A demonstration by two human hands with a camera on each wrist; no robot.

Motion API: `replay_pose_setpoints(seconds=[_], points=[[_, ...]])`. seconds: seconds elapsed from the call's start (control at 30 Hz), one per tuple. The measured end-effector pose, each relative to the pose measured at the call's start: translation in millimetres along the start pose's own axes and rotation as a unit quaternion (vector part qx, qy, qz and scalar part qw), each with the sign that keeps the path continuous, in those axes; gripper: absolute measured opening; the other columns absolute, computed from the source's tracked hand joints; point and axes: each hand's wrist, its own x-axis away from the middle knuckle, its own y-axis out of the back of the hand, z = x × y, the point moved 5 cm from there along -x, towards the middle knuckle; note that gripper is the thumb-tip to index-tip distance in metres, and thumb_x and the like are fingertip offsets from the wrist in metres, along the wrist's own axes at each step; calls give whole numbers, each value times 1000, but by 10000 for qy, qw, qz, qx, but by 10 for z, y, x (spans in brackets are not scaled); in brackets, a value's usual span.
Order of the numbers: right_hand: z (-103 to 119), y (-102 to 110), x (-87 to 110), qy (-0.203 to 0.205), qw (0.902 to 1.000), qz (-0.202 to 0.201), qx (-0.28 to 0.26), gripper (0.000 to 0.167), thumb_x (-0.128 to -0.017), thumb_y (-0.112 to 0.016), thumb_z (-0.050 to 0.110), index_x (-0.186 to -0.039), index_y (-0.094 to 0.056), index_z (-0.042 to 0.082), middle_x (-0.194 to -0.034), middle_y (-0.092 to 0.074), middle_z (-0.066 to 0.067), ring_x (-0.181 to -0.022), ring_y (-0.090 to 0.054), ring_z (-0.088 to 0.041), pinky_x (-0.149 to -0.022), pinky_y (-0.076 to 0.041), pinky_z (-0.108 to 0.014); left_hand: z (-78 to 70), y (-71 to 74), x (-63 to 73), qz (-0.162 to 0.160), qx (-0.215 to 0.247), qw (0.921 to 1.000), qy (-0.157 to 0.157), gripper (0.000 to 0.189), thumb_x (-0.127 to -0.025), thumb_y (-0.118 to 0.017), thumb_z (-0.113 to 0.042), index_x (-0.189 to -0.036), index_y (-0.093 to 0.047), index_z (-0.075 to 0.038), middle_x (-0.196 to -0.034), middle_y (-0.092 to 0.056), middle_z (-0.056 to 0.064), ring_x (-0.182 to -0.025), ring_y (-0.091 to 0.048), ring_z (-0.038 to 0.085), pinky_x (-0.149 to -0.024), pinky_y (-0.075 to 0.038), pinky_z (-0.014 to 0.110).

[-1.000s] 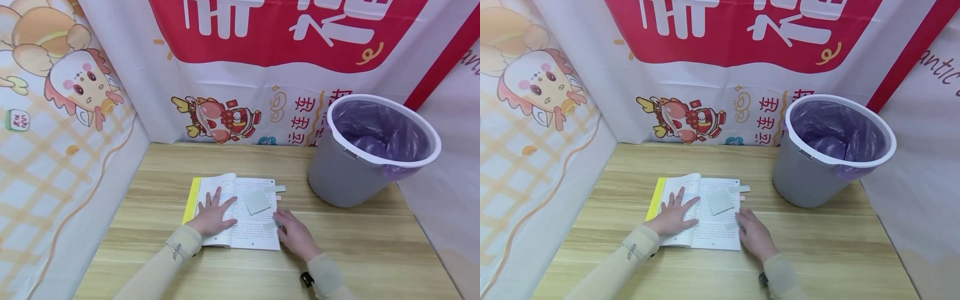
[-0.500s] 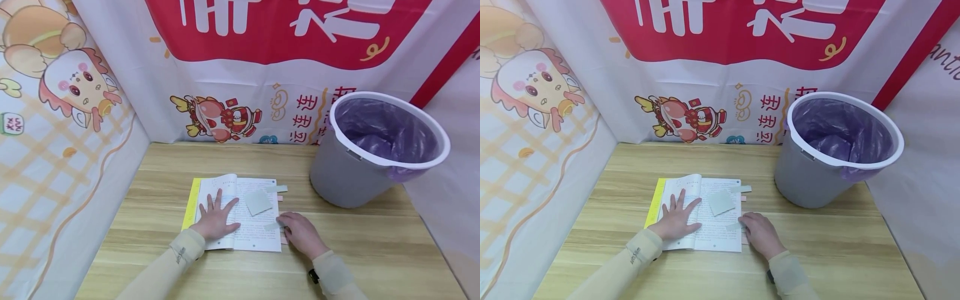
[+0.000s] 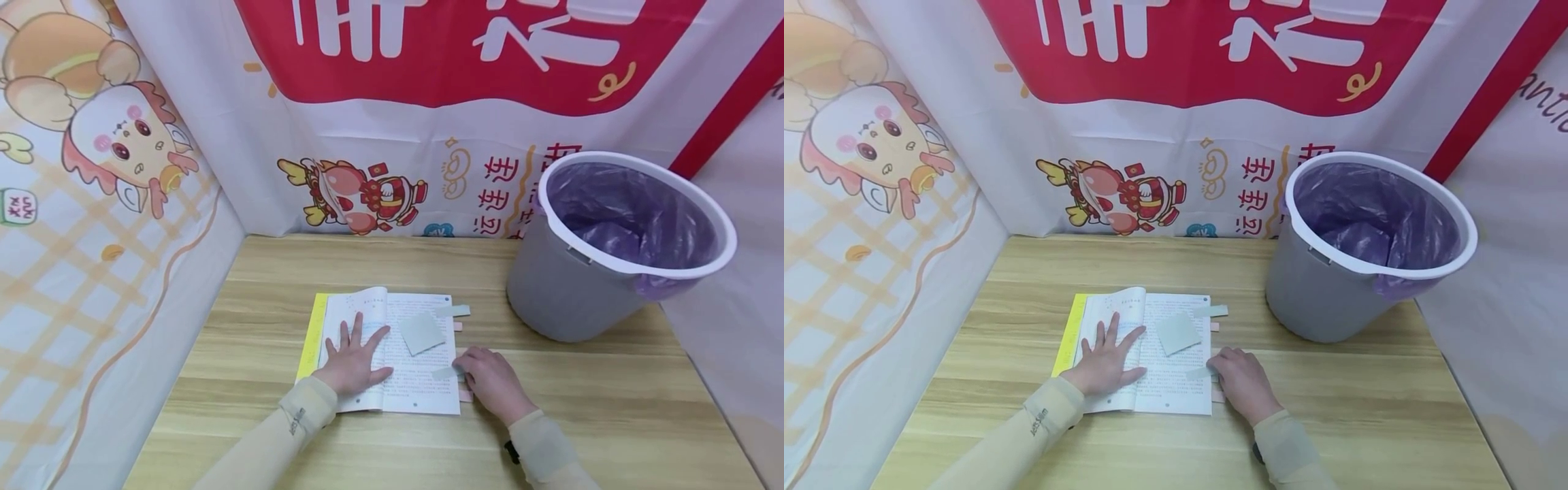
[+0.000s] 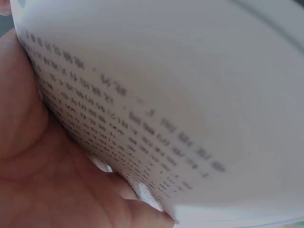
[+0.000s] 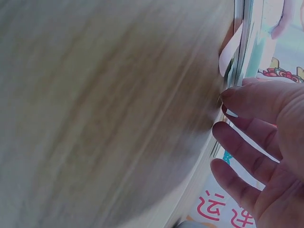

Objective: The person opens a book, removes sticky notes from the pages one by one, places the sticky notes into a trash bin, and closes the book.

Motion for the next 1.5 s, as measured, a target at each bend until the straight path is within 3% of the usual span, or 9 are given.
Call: replay_pose_setpoints(seconds=[0.3, 0.87, 1.23, 1.5], points=[[30, 18, 23, 412, 9982, -238, 375, 25, -78, -79, -5, -95, -77, 12, -94, -69, 1, -88, -66, -18, -79, -54, -38, -18, 19, 23, 15, -44, 10000, -11, 80, -91, -53, -67, -158, -18, -39, -162, 18, 20, -144, 8, 54, -103, -6, 80], [38, 12, 41, 117, 9959, 247, 859, 27, -80, -78, -1, -104, -76, 13, -99, -66, 0, -94, -62, -20, -84, -53, -41, -25, 8, 22, -16, -71, 10000, -5, 80, -91, -51, -68, -158, -17, -40, -162, 19, 19, -144, 9, 53, -103, -5, 80], [55, -3, 36, 121, 9962, 177, 847, 28, -78, -82, 5, -103, -77, 16, -91, -57, 4, -83, -54, -15, -73, -49, -34, -35, 29, 51, 35, -84, 9999, 41, 80, -92, -52, -67, -158, -18, -39, -162, 17, 20, -144, 9, 53, -103, -6, 80], [85, 0, 22, 15, 9968, 96, 799, 27, -78, -80, 2, -101, -77, 16, -85, -54, 4, -77, -49, -14, -71, -47, -35, -23, 12, 41, 26, -141, 9999, 49, 80, -91, -50, -69, -158, -16, -41, -162, 20, 19, -144, 10, 53, -103, -6, 80]])
